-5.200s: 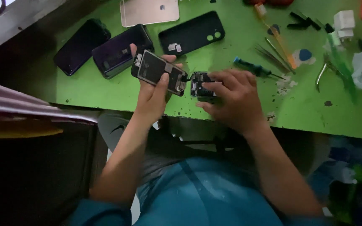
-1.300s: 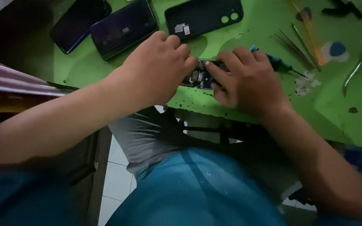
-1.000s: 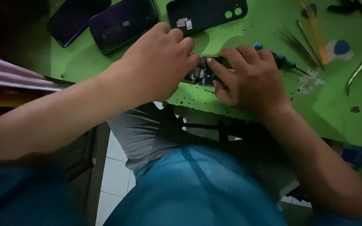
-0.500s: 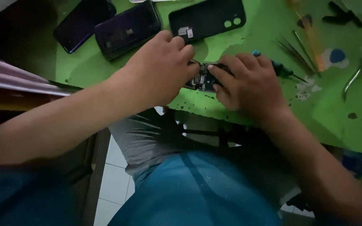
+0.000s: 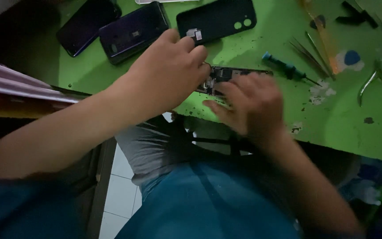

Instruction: Disassembling various smartphone components using a screwdriver, brush, and manual prying on a repair bench.

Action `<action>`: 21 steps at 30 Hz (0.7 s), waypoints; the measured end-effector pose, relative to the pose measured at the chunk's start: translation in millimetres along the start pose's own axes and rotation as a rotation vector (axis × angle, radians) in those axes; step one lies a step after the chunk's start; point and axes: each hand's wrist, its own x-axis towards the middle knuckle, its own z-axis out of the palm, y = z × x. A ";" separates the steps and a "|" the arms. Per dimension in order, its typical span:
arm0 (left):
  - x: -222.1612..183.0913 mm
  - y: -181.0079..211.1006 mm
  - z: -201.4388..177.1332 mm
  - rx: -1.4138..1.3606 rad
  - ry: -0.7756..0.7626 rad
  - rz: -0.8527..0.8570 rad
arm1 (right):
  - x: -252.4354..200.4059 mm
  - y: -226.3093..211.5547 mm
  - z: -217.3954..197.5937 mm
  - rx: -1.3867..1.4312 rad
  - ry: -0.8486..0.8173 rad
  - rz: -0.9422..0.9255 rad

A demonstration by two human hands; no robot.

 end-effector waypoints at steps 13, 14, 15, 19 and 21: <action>-39.1 14.0 -19.1 -0.291 0.285 -0.149 | 3.5 -36.4 33.9 0.022 0.477 0.039; -44.6 32.9 -2.7 -0.577 0.575 -0.435 | 4.3 -34.6 31.6 0.036 0.467 0.059; -49.9 51.3 14.0 -0.857 0.876 -0.718 | 5.2 -32.6 29.2 0.051 0.458 0.078; -25.0 96.0 15.7 -1.543 0.915 -0.776 | 9.0 -38.1 34.8 -0.003 0.501 0.040; -8.4 103.3 19.6 -1.816 0.892 -0.678 | 11.5 -43.2 38.2 0.019 0.449 0.006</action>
